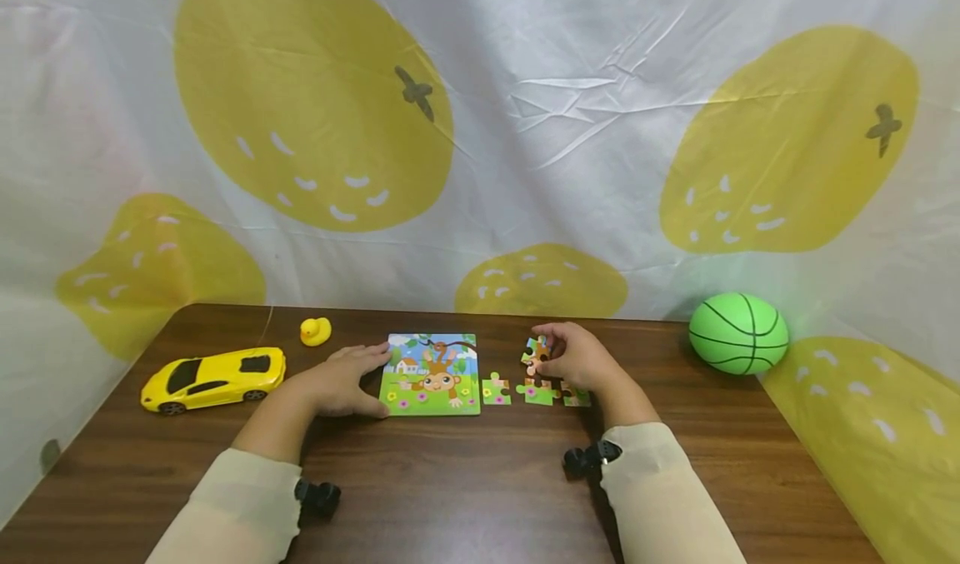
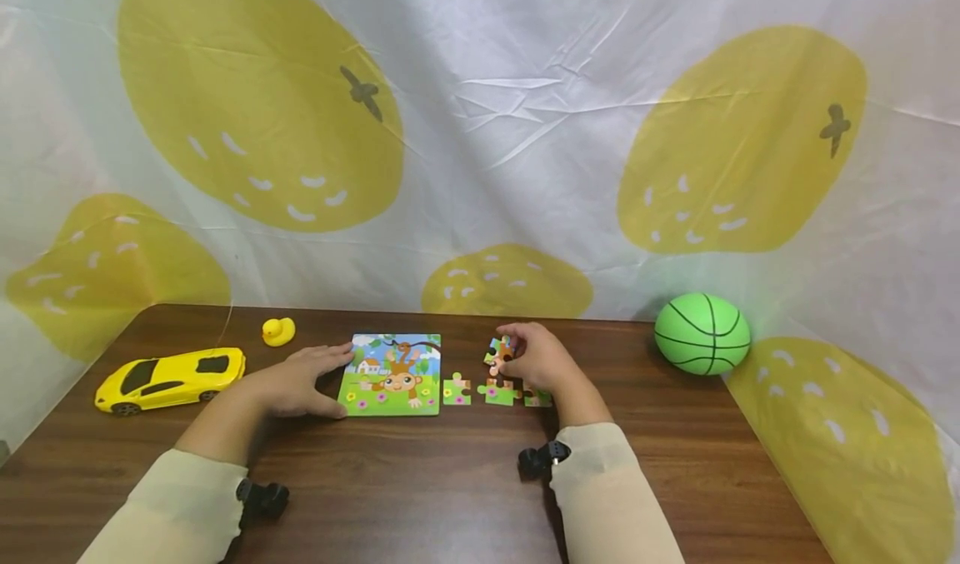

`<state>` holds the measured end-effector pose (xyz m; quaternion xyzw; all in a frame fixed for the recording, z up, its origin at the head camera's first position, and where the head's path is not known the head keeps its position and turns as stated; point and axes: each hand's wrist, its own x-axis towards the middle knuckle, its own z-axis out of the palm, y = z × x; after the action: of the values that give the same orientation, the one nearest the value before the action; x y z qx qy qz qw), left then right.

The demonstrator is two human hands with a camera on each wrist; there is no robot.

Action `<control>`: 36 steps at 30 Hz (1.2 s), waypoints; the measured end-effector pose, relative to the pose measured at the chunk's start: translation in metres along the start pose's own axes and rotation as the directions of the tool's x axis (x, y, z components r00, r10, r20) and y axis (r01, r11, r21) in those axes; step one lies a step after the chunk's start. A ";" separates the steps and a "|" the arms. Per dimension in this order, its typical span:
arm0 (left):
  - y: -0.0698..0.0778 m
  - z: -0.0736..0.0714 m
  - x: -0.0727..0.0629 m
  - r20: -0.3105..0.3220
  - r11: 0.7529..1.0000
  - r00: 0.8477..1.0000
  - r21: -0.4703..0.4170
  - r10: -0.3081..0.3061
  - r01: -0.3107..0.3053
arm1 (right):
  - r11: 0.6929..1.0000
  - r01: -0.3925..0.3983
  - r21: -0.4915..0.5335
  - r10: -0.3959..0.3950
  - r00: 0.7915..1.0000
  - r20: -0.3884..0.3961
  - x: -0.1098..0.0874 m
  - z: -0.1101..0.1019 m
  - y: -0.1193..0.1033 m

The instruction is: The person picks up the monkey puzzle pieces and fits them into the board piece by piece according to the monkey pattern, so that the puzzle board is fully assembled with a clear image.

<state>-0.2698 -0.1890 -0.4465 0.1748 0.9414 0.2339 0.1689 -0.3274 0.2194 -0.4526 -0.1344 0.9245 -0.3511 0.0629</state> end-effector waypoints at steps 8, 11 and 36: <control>0.001 0.000 0.000 0.000 1.000 1.000 -0.002 -0.006 0.006 | 1.000 0.011 0.002 -0.011 0.999 -0.041 -0.001 -0.001 -0.003; 0.001 0.000 -0.001 -0.002 1.000 1.000 0.002 -0.001 0.001 | 0.999 0.011 0.032 -0.009 0.999 -0.053 -0.001 -0.001 -0.004; 0.002 0.000 -0.001 -0.004 1.000 1.000 -0.012 0.004 -0.004 | 0.963 0.109 0.245 -0.113 0.994 0.003 -0.008 0.028 -0.063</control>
<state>-0.2683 -0.1882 -0.4450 0.1754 0.9400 0.2402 0.1674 -0.3007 0.1588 -0.4307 -0.1803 0.8647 -0.4640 0.0671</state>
